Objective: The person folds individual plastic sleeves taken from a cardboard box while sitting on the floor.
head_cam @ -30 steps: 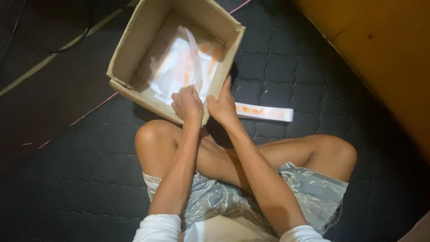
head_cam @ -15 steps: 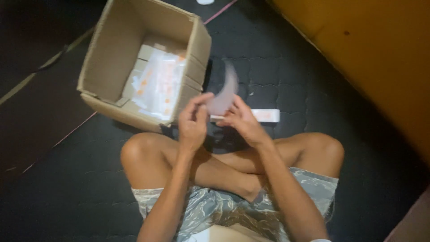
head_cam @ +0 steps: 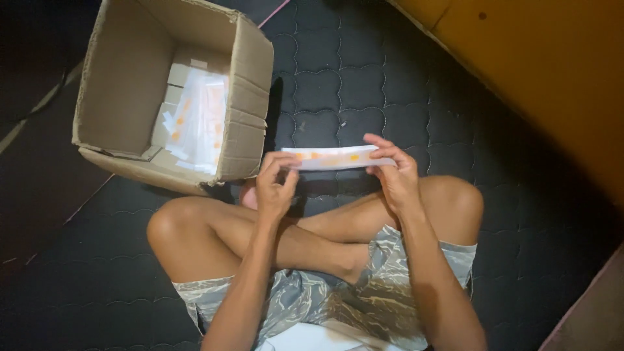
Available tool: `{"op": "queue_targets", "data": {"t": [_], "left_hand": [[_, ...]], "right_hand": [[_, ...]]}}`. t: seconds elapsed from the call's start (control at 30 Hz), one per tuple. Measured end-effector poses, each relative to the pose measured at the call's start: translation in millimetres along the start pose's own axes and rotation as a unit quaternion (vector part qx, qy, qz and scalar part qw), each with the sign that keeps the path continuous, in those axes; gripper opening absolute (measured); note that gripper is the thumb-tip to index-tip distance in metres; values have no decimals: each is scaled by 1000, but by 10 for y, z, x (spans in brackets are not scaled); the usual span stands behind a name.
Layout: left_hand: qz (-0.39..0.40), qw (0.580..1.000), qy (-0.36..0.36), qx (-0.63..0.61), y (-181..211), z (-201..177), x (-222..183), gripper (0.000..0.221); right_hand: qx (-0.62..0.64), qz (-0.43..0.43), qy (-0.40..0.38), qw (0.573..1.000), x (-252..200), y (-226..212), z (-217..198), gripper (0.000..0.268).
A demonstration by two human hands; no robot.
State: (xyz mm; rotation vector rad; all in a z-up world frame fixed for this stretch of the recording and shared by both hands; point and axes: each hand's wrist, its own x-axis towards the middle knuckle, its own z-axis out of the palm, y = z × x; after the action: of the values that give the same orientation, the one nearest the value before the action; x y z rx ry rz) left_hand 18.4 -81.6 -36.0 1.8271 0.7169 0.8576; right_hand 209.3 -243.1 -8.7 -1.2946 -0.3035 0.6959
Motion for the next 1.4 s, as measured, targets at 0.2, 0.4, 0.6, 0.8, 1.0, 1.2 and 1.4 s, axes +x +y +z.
{"op": "queue_targets", "data": {"t": [0.2,0.4,0.6,0.8,1.0,1.2,1.4], "left_hand": [[28,997,76,-7,123,-42,62,24],[17,991,131,27,258,-83,80,24],[64,989,128,37,290,-113,-5,37],[65,992,106,1,672,-342,-9,55],[150,983,36,98,872,-407,139,46],[28,990,-129,47,925,-196,331,18],[-165,945,-262,-102,506,-53,395,14]], "right_hand": [[18,16,-46,999,39,191,-105,20],[104,38,-126,986,71,106,-110,48],[58,-22,-40,997,120,-60,-7,56],[-13,-50,-19,998,135,-176,42,20],[-131,-125,-113,977,-225,-506,599,12],[-180,-226,-118,950,-147,-383,714,9],[-162,-84,28,983,41,-50,397,11]]}}
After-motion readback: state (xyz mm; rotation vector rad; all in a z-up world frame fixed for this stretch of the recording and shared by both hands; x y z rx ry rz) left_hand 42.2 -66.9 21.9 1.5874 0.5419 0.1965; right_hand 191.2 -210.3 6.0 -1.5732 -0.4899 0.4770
